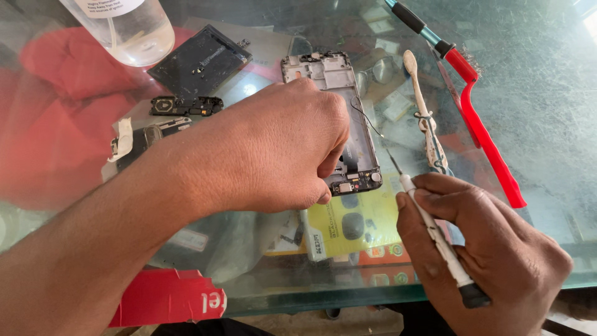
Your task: The person uses a plastic pry tool and a screwdriver to remove screws and pry open the back cover of a smartphone. They detach internal components including a camera module and ribbon cables, then separate the screen assembly from the frame.
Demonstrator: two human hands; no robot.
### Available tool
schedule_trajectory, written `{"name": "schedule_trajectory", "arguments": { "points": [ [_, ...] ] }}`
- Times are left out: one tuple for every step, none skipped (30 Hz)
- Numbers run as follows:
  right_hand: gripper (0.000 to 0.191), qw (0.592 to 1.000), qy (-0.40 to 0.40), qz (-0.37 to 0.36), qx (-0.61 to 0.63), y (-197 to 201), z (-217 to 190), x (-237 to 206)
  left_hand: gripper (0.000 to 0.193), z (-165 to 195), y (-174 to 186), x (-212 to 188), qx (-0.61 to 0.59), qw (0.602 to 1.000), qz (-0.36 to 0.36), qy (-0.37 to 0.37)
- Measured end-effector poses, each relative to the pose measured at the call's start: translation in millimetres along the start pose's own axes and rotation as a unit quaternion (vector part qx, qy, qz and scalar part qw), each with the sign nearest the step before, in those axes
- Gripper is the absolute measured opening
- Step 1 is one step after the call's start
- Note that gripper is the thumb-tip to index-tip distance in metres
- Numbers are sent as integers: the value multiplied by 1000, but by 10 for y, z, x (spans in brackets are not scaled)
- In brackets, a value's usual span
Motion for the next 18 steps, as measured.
{"name": "schedule_trajectory", "arguments": {
  "points": [
    [12,1000,6,3,-1,14,-14,1,4,2,-8,3,-3,1000,-4,-2],
    [13,1000,3,-11,-5,7,-5,3,5,-6,-6,5,-3,1000,-1,2],
    [14,1000,1,-25,-7,9,11,9,5,-12,-7,5,-2,1000,2,6],
    [15,999,1,-39,-9,-5,16,10,6,-26,-1,4,-2,1000,6,11],
    [15,999,-6,-47,-7,-16,24,1,4,-42,-9,1,-1,1000,3,17],
    [16,998,-13,-56,-4,-26,35,-5,3,-60,-14,1,0,1000,-1,23],
    [16,998,-19,-63,-1,-44,47,-8,2,-81,-16,-4,2,1000,-4,29],
    [16,998,1,-65,-5,-52,16,0,3,-79,-10,-8,-6,1000,0,25],
    [16,998,19,-67,-9,-56,-4,15,3,-74,-7,-6,-15,1000,4,20],
    [16,997,37,-67,-14,-62,-28,24,4,-68,0,1,-22,1000,7,14],
    [16,997,33,-67,-14,-70,-16,26,4,-72,1,5,-16,1000,8,15],
    [16,997,27,-66,-15,-77,-2,23,4,-72,-1,8,-10,1000,7,14],
    [16,997,20,-66,-15,-79,12,19,4,-70,-4,13,-5,1000,6,14],
    [16,997,20,-68,-15,-82,22,18,4,-71,-5,18,-5,1000,6,16],
    [16,997,19,-70,-15,-84,29,15,5,-73,-4,17,-6,1000,5,19],
    [16,997,18,-71,-14,-87,37,10,6,-73,-2,16,-7,1000,5,21],
    [16,997,19,-73,-10,-89,40,7,6,-73,-3,13,-10,1000,5,24],
    [16,997,20,-75,-5,-90,46,6,6,-73,-2,13,-13,1000,4,26]
  ]
}}
Point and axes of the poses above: each hand's wrist, its own x-axis towards the middle knuckle, its own y-axis out of the back of the hand, z = x × y, the point moved 10 cm from there along x, towards the middle knuckle, and after that the axes turned 11 degrees about -x, right-handed, at the moved point
